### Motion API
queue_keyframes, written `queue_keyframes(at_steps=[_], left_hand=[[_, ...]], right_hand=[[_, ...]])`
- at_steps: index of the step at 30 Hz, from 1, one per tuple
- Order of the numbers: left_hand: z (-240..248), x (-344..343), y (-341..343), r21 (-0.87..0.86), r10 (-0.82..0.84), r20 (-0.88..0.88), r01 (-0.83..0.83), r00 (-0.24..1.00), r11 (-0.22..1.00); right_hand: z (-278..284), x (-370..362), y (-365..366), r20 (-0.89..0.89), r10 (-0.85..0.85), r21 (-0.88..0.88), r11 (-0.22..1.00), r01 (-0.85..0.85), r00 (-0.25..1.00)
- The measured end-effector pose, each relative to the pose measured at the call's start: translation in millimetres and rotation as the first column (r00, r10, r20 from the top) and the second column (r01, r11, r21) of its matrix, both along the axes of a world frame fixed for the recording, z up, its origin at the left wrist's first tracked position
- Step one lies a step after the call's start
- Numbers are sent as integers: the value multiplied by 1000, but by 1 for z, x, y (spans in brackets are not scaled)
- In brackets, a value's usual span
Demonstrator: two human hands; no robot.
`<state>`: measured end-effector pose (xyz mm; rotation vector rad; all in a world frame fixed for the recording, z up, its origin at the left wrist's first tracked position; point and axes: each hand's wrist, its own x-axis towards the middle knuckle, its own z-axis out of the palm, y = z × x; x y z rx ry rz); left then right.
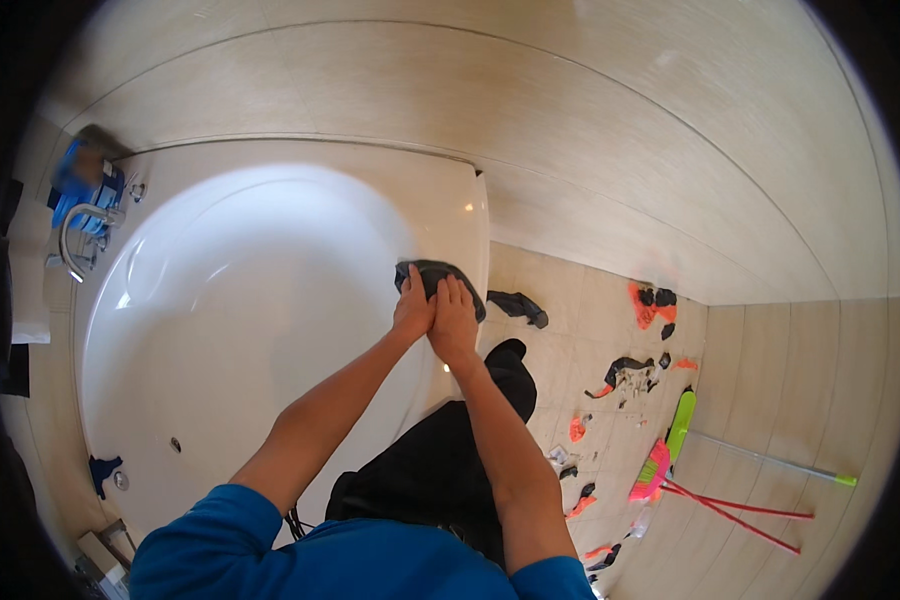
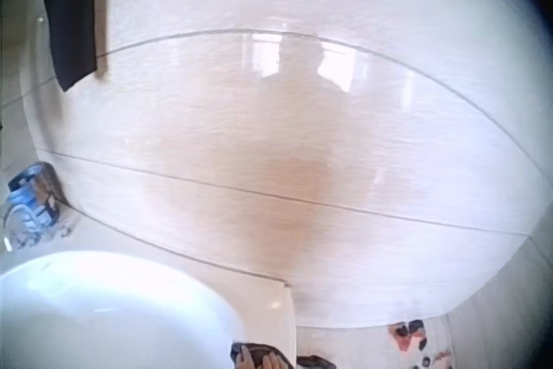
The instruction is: The person wipes the tiled wall and the rim of a white bathtub using a dark cloth. They move around the tub, cleaning different sections of the rim and the adjacent wall.
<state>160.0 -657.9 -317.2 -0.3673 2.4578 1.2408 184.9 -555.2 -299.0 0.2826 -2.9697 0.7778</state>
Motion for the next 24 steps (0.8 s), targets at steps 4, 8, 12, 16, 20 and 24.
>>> queue_keyframes(at_steps=[4,8,12,16,20,24], left_hand=[[2,58,6,-23,-144,-19,143,989,989],[4,106,7,-89,-246,-109,237,963,967],[8,94,13,-120,-219,-94,207,971,971],[7,69,20,-123,-162,-45,156,986,980],[7,67,16,-140,-199,-45,191,979,972],[1,82,-2,-76,-277,-138,269,951,960]], right_hand=[[6,60,7,-104,-16,48,999,21,994],[15,106,7,-76,-66,48,996,69,995],[13,99,10,-71,-78,40,996,80,994],[15,73,18,3,-46,74,996,45,999],[10,72,15,31,-84,133,988,79,996],[12,86,2,51,-129,163,979,119,990]])
